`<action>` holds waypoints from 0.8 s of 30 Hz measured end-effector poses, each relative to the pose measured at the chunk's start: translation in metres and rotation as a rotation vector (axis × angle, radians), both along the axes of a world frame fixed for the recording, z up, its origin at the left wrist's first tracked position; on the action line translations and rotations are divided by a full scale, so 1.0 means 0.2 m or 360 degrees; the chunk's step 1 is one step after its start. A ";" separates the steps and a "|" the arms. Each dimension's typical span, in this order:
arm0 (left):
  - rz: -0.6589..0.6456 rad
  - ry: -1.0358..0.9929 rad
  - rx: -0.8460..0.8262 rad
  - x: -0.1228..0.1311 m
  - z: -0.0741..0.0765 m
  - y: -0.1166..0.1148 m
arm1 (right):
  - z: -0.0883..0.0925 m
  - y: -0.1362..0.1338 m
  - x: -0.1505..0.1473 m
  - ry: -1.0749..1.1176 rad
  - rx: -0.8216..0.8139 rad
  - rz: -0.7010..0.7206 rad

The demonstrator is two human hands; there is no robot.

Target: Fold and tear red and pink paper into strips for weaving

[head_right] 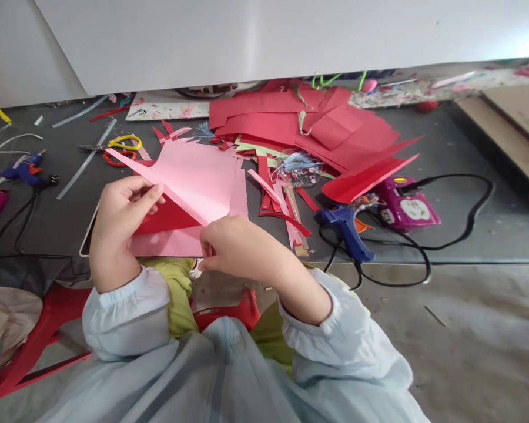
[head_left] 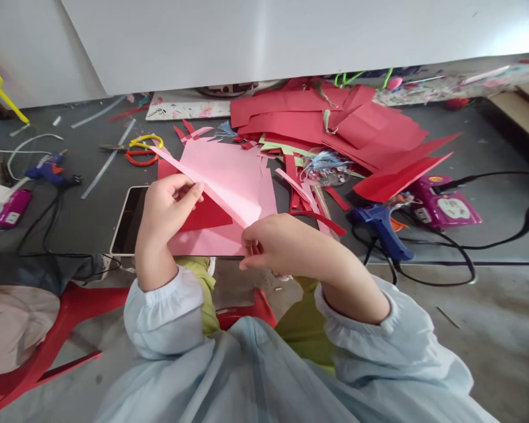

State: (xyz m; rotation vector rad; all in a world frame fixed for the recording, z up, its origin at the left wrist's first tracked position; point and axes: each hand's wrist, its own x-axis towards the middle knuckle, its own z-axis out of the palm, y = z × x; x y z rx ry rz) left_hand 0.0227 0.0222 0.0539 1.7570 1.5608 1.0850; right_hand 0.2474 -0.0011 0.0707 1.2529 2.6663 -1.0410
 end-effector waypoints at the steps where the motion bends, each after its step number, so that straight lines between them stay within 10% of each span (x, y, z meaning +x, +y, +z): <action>1: 0.0003 -0.0015 0.0002 0.00 0.00 0.00 | -0.02 -0.01 0.00 -0.0028 0.0019 -0.0019; 11: -0.0080 0.0009 -0.0023 -0.03 -0.04 -0.02 | -0.07 -0.09 -0.02 -0.0279 -0.0063 0.0398; 24: -0.0127 -0.0255 -0.0117 -0.07 -0.07 -0.05 | 0.05 -0.03 -0.09 0.0150 0.0465 -0.0336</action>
